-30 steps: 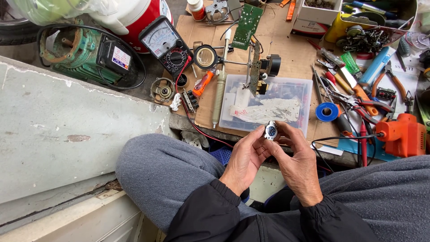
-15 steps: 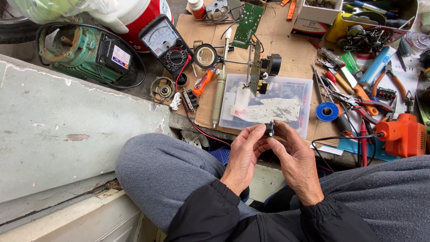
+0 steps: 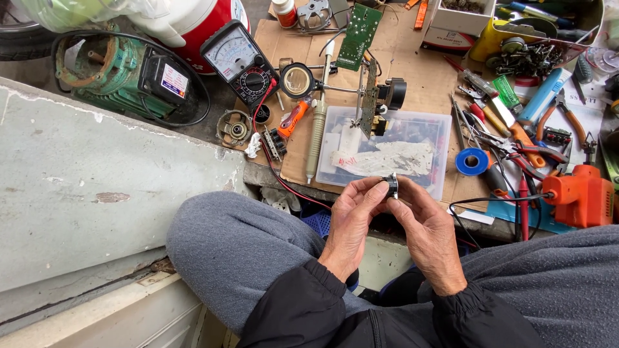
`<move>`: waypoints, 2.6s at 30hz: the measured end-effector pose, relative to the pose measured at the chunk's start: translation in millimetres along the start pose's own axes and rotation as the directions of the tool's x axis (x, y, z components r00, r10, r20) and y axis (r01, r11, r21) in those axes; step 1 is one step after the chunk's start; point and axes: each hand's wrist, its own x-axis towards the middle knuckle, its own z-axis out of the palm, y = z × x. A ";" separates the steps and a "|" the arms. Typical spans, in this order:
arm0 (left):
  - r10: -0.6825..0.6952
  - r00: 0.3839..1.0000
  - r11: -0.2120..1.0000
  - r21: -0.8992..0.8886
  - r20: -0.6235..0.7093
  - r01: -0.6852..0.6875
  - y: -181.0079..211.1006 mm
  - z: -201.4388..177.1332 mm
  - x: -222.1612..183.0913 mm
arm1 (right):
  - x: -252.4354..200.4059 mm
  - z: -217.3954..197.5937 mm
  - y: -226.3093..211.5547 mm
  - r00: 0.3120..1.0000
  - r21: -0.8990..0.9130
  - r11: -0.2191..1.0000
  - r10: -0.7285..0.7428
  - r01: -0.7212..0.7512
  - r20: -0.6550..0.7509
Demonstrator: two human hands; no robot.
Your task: Removing electronic components from a circuit board using a soldering iron and desoldering tools at a repair station.
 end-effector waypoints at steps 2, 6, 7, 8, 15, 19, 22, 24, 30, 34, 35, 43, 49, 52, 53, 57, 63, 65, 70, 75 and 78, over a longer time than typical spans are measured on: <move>0.005 1.000 1.000 0.006 -0.009 -0.005 -0.9 -0.1 0.5 | 0.2 0.1 0.6 1.000 0.017 1.000 -0.001 0.001 0.004; 0.066 0.998 0.991 0.119 -0.022 -0.063 0.0 2.7 0.0 | -0.1 -1.0 2.1 1.000 0.039 0.999 0.013 -0.014 0.007; 0.066 0.998 0.991 0.119 -0.022 -0.063 -0.6 2.4 0.1 | -0.1 -0.9 3.0 1.000 0.039 0.999 0.014 -0.014 0.006; 0.103 0.995 0.982 0.161 -0.016 -0.099 -1.1 2.2 0.4 | 0.1 -0.8 3.7 1.000 0.039 0.999 0.017 -0.017 0.000; 0.224 0.974 0.925 0.307 0.032 -0.223 -3.1 1.2 -1.2 | -0.8 -0.2 0.2 1.000 0.036 0.999 0.012 -0.012 -0.002; 0.255 0.965 0.898 0.356 0.056 -0.258 -2.1 2.4 -2.5 | -0.4 -0.4 0.7 1.000 0.025 0.999 0.026 -0.026 -0.013; 0.279 0.958 0.873 0.396 0.072 -0.284 -0.5 4.0 -4.3 | 0.1 -0.9 2.9 0.999 0.029 0.999 0.036 -0.035 -0.027; 0.297 0.952 0.848 0.437 0.077 -0.300 1.1 5.7 -5.5 | -0.3 -0.7 1.0 0.999 0.003 0.999 0.035 -0.034 -0.036; 0.299 0.951 0.839 0.453 0.079 -0.301 0.8 5.2 -5.2 | -1.5 0.2 -5.1 0.997 0.004 0.998 0.065 -0.065 -0.043; 0.293 0.952 0.852 0.429 0.085 -0.300 -0.7 4.1 -4.2 | -1.0 -0.1 -5.6 0.997 0.013 0.998 0.064 -0.064 -0.046; 0.302 0.949 0.837 0.451 0.090 -0.309 -0.4 4.3 -4.1 | -0.8 0.0 -5.8 0.997 0.024 0.998 0.061 -0.060 -0.039; 0.317 0.942 0.807 0.490 0.112 -0.330 0.0 3.8 -4.3 | 0.5 -0.8 0.2 0.997 0.054 0.997 0.065 -0.063 -0.037; 0.259 0.961 0.913 0.301 0.094 -0.275 -2.7 0.7 2.6 | -2.5 -0.1 0.5 0.999 -0.023 0.999 -0.036 0.036 -0.013; 0.097 0.995 0.995 0.019 0.029 -0.098 -3.4 -7.1 10.4 | -4.4 0.6 -2.0 0.995 -0.107 0.989 -0.101 0.102 0.018; 0.079 0.996 0.994 -0.077 0.031 -0.076 -5.3 -10.1 12.1 | -4.7 0.8 -1.7 0.991 -0.126 0.983 -0.134 0.136 0.023; -0.001 0.999 0.973 -0.230 0.035 0.009 -6.2 -15.5 16.4 | -6.1 0.2 -1.1 0.988 -0.130 0.980 -0.153 0.153 0.010; -0.082 0.997 0.954 -0.290 -0.008 0.076 -5.9 -13.4 17.7 | -6.1 -2.5 3.0 0.989 -0.044 0.991 -0.126 0.124 -0.071; -0.077 0.997 0.939 -0.337 0.003 0.073 -17.2 -28.2 26.1 | -3.0 1.4 13.9 0.984 -0.019 0.994 -0.109 0.107 -0.139; -0.078 0.997 0.955 -0.285 0.012 0.079 -5.8 1.0 24.9 | 4.8 -8.2 15.8 0.951 -0.185 0.951 -0.276 0.249 -0.142; -0.008 0.999 0.994 -0.110 -0.046 0.002 6.5 24.5 45.0 | 13.5 -18.3 -1.5 0.967 -0.304 0.933 -0.233 0.191 -0.107; -0.014 0.999 0.989 -0.146 -0.043 0.007 14.9 37.7 55.5 | 43.9 -47.8 -23.1 0.972 -0.527 0.829 -0.234 0.186 -0.027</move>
